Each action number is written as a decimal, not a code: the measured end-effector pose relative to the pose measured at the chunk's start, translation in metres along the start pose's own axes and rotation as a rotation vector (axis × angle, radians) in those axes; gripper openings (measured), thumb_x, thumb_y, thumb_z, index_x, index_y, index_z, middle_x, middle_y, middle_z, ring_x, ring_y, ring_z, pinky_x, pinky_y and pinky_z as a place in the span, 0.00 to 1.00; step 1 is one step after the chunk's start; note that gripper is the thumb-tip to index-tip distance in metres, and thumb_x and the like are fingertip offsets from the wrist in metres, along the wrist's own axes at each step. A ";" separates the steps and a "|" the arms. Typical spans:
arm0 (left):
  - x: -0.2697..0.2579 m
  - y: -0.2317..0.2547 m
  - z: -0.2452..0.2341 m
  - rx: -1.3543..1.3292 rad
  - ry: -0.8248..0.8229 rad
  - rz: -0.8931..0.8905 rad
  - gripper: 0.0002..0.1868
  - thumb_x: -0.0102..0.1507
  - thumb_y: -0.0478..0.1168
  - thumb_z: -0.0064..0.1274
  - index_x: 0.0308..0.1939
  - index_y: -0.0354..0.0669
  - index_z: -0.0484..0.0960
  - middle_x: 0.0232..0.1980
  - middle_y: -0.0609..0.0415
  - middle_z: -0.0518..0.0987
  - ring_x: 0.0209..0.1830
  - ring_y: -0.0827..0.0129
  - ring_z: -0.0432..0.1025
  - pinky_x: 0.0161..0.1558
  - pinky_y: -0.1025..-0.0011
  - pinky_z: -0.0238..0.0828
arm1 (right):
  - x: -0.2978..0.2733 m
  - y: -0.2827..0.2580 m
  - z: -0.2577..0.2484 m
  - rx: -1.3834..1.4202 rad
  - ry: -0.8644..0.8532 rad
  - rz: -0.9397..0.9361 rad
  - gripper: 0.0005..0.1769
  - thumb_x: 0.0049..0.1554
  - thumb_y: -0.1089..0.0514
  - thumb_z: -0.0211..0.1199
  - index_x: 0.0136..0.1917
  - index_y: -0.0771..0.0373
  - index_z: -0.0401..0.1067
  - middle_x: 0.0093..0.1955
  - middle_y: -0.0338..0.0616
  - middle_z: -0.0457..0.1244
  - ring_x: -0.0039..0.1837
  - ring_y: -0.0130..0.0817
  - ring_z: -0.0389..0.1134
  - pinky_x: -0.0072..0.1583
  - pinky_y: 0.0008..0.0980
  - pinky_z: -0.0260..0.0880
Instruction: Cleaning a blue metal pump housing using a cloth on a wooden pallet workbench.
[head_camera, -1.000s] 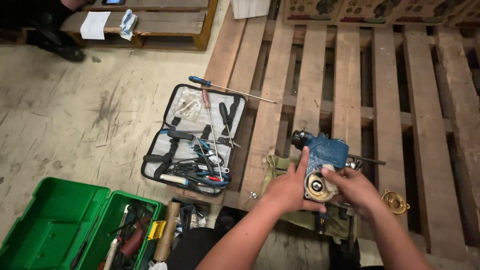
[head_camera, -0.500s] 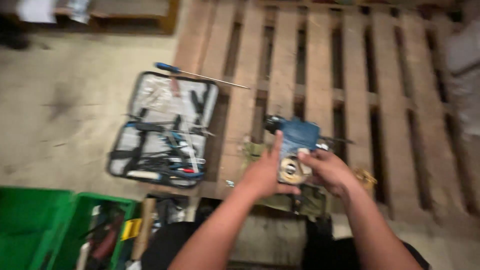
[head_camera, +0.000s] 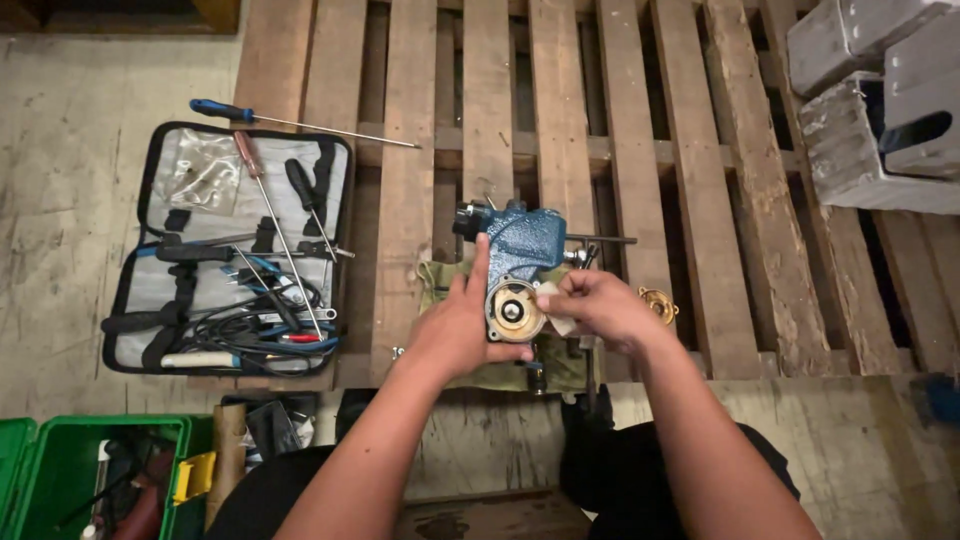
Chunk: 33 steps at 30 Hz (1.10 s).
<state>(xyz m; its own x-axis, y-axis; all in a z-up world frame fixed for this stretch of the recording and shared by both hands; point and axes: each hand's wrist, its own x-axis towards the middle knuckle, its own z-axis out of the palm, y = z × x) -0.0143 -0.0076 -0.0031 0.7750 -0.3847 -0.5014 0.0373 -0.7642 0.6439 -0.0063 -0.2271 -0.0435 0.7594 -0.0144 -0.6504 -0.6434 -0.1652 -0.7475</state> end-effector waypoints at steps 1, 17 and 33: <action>0.000 0.001 0.000 -0.002 -0.003 -0.001 0.78 0.49 0.61 0.71 0.80 0.56 0.20 0.70 0.33 0.62 0.64 0.27 0.67 0.63 0.40 0.66 | -0.001 0.000 -0.002 0.000 0.000 0.004 0.17 0.50 0.60 0.78 0.39 0.70 0.70 0.31 0.45 0.59 0.33 0.34 0.68 0.38 0.33 0.78; 0.000 0.002 -0.003 0.008 0.002 -0.014 0.78 0.49 0.61 0.71 0.80 0.55 0.20 0.72 0.32 0.62 0.66 0.29 0.66 0.63 0.41 0.66 | -0.019 -0.008 -0.010 -0.072 0.023 -0.208 0.11 0.58 0.60 0.70 0.44 0.69 0.72 0.33 0.46 0.63 0.31 0.32 0.67 0.35 0.29 0.72; 0.006 -0.005 0.003 -0.005 0.009 0.002 0.79 0.49 0.61 0.71 0.80 0.57 0.18 0.70 0.33 0.64 0.64 0.29 0.67 0.62 0.41 0.66 | -0.006 0.022 0.007 0.148 -0.055 -0.110 0.17 0.60 0.63 0.65 0.60 0.74 0.67 0.46 0.62 0.69 0.43 0.51 0.76 0.48 0.53 0.84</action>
<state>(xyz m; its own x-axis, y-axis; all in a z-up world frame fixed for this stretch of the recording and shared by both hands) -0.0115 -0.0077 -0.0115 0.7810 -0.3813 -0.4947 0.0388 -0.7608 0.6478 -0.0256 -0.2239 -0.0567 0.8223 0.0504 -0.5668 -0.5668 -0.0155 -0.8237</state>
